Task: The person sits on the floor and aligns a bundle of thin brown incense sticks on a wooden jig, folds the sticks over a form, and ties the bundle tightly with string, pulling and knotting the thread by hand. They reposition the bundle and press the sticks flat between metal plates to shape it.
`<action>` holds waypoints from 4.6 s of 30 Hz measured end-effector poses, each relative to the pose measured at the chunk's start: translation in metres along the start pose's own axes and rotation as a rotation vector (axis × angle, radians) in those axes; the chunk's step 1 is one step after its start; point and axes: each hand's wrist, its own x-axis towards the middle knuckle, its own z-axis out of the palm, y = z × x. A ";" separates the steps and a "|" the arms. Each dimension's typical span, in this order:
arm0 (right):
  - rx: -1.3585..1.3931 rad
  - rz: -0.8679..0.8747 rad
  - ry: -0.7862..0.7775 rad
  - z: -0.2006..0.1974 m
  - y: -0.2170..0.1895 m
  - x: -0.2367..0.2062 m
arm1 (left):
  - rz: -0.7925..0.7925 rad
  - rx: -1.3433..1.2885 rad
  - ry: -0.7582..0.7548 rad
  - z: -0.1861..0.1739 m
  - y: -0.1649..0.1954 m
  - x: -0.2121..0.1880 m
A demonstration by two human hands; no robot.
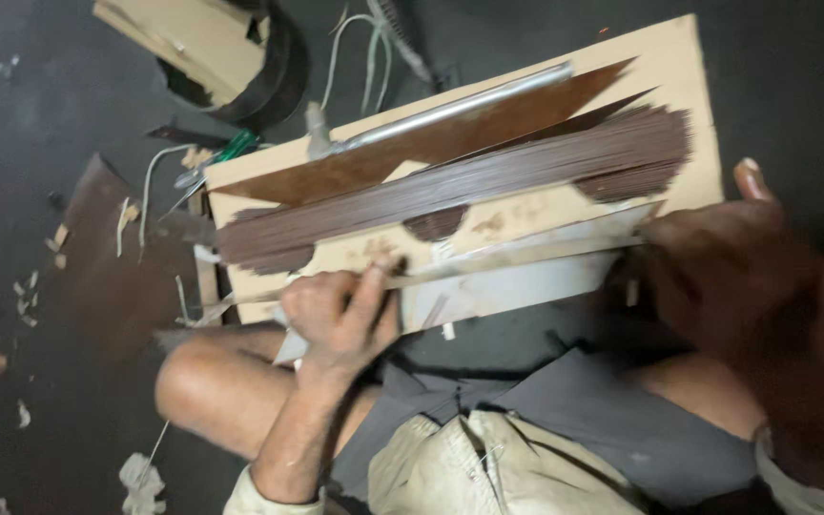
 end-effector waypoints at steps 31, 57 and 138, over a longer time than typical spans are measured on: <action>0.557 0.559 0.489 0.083 0.045 -0.023 | 0.171 -0.430 -0.238 0.070 0.080 0.165; 0.545 0.397 0.453 0.063 0.069 -0.003 | 0.210 -0.484 -0.209 0.074 0.100 0.189; -0.112 -0.405 -0.049 0.117 0.101 -0.042 | 0.064 -0.052 -0.230 0.030 -0.033 0.078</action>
